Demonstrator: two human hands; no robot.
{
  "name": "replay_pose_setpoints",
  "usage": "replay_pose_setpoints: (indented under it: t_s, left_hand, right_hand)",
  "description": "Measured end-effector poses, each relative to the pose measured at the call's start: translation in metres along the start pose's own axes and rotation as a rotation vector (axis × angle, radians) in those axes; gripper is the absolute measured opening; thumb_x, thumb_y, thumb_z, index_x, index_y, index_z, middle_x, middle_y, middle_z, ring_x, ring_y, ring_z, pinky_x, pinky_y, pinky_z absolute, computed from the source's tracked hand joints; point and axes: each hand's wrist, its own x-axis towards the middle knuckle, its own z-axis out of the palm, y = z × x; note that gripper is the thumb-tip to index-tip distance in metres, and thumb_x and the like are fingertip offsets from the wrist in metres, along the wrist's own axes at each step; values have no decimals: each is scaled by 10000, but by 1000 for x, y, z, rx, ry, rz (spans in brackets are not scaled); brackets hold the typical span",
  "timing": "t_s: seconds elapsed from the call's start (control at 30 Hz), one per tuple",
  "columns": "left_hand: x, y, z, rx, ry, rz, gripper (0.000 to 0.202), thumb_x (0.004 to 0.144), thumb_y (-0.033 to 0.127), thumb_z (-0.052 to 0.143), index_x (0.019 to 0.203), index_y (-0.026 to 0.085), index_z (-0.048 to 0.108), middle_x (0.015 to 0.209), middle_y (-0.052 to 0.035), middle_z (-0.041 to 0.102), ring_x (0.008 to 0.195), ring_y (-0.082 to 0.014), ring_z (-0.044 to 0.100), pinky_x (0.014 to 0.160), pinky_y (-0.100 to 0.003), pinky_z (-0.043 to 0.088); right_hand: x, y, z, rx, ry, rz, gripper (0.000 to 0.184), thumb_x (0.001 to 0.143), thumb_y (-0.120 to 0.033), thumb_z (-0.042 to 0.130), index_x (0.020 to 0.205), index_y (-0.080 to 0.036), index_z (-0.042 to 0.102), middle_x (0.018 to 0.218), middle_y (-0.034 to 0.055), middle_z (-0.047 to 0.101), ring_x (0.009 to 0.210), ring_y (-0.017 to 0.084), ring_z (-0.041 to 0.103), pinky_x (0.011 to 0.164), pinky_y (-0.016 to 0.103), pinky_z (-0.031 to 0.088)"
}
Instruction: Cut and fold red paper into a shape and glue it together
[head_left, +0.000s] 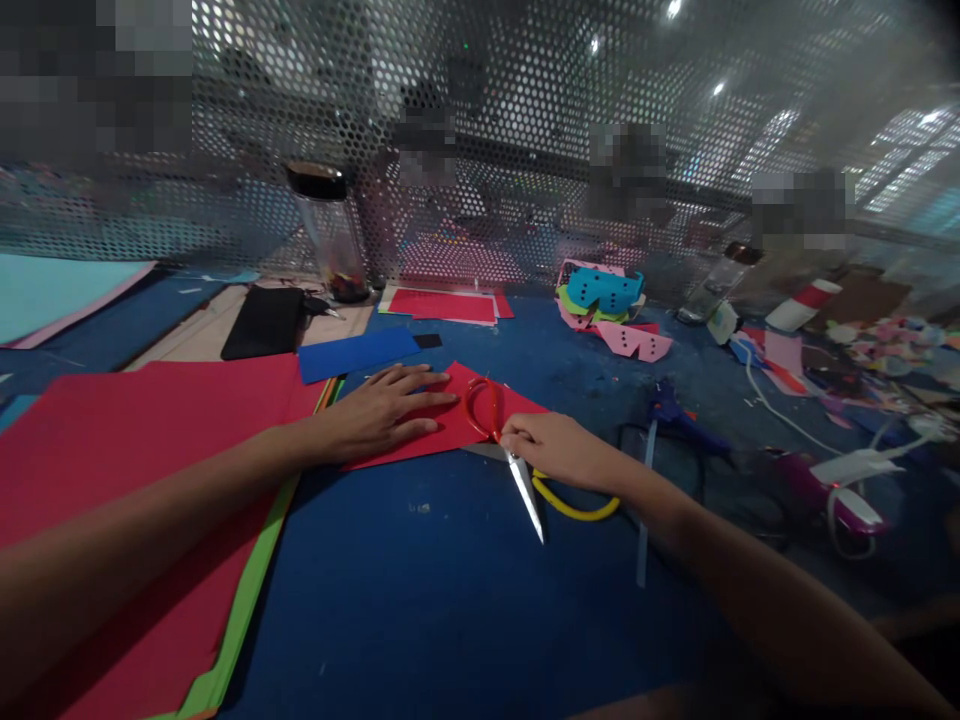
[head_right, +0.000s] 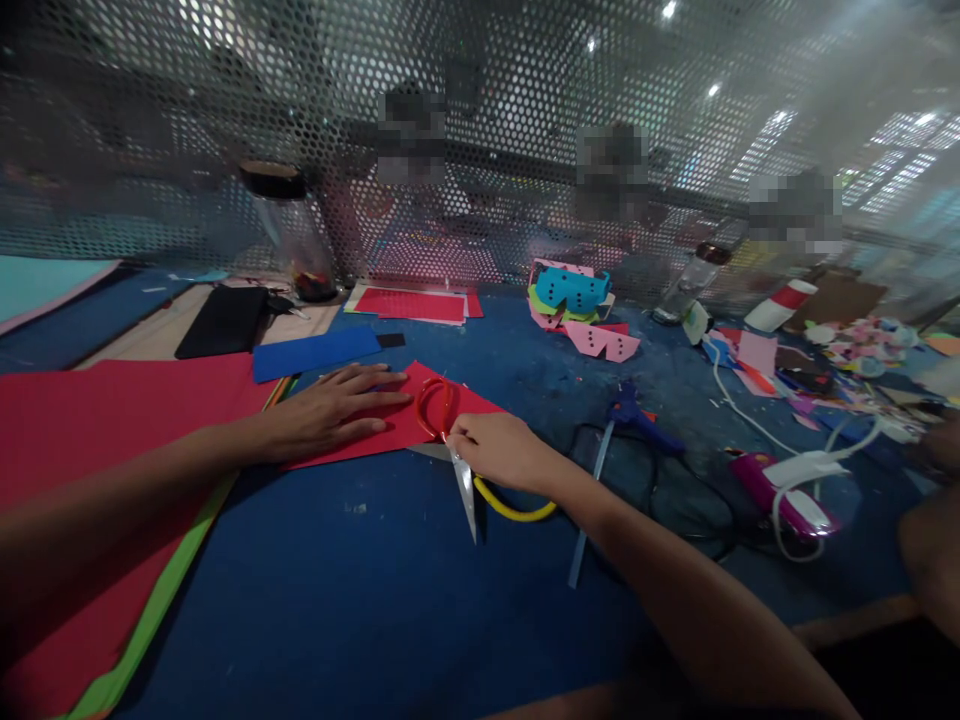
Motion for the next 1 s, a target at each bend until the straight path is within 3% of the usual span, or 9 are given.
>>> replay_pose_setpoints:
  t_s: [0.57, 0.83, 1.0]
  left_hand:
    - [1, 1, 1, 8, -4, -2, 542, 1067, 606, 371, 1549, 378, 463, 1701, 20, 322, 1578, -297, 237, 1272, -516, 184]
    - [1, 1, 2, 16, 7, 5, 544, 1068, 606, 366, 1546, 369, 469, 1696, 15, 335, 1577, -291, 241, 1274, -505, 178]
    - [0, 0, 2, 7, 14, 5, 540, 1065, 602, 379, 1538, 364, 486, 1692, 11, 344, 1571, -303, 254, 1267, -508, 206]
  right_hand:
    - [1, -6, -1, -23, -30, -34, 243, 994, -233, 443, 891, -180, 656, 943, 65, 738, 805, 163, 613, 700, 288, 369]
    - [2, -6, 6, -37, 22, -40, 251, 1009, -295, 462, 883, -188, 650, 873, 39, 724, 738, 145, 583, 663, 282, 337]
    - [0, -6, 5, -4, -9, -72, 232, 998, -249, 446, 867, -191, 629, 886, 26, 710, 761, 143, 585, 670, 274, 331]
